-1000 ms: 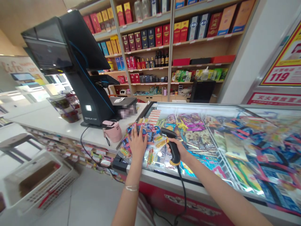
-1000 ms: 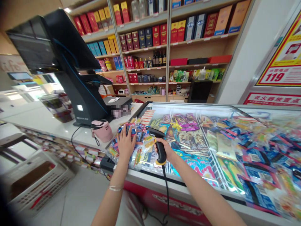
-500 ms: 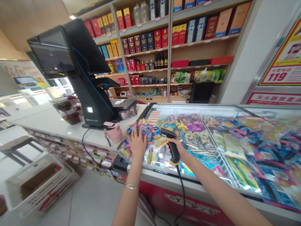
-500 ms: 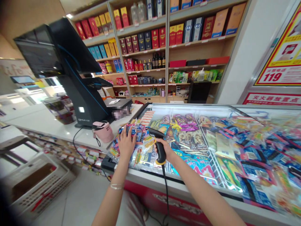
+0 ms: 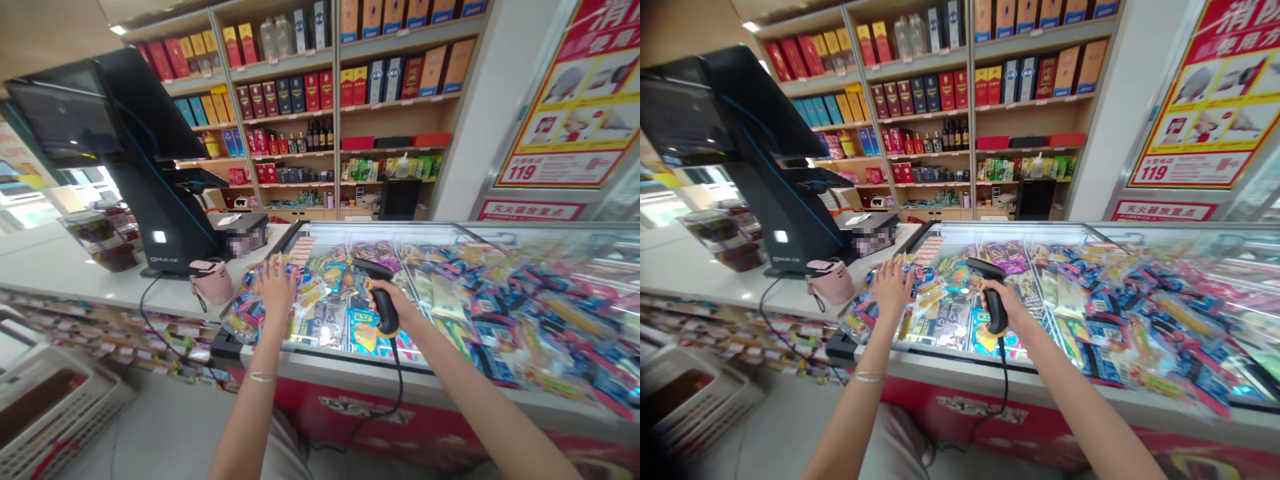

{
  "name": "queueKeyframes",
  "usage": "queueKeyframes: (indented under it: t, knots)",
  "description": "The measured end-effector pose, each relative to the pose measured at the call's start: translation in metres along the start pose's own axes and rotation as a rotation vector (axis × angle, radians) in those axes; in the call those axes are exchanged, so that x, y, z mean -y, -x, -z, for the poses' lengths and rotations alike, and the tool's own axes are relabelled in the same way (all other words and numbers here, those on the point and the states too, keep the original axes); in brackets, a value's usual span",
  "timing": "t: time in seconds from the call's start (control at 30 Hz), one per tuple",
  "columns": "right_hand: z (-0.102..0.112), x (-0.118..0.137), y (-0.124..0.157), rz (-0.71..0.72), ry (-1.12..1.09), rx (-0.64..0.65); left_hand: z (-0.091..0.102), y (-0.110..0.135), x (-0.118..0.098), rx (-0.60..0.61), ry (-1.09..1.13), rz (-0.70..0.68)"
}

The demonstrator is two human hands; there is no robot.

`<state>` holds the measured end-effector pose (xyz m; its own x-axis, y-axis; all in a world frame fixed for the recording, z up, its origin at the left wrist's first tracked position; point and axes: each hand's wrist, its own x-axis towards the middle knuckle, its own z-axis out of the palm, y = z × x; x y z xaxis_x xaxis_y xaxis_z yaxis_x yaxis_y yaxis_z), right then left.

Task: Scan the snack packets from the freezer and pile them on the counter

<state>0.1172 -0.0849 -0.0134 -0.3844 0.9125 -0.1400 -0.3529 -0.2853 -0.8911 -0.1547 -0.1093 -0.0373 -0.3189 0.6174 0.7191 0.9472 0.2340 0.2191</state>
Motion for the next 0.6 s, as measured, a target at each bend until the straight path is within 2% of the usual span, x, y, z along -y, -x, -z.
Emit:
queueKeyframes:
  t: [0.1, 0.2, 0.43, 0.6]
  knots:
    - [0.034, 0.018, 0.022, 0.072, 0.01, -0.1, -0.004, -0.006, -0.047, 0.016, 0.098, -0.094]
    - [0.069, 0.035, 0.047, 0.139, 0.01, -0.207, -0.012, -0.005, -0.104, 0.074, 0.182, -0.187]
    - [0.153, 0.074, 0.103, 0.234, -0.013, -0.447, -0.025, 0.017, -0.234, 0.143, 0.372, -0.375]
    - [0.216, 0.089, 0.123, 0.296, -0.04, -0.627, -0.036, 0.036, -0.305, 0.238, 0.474, -0.449]
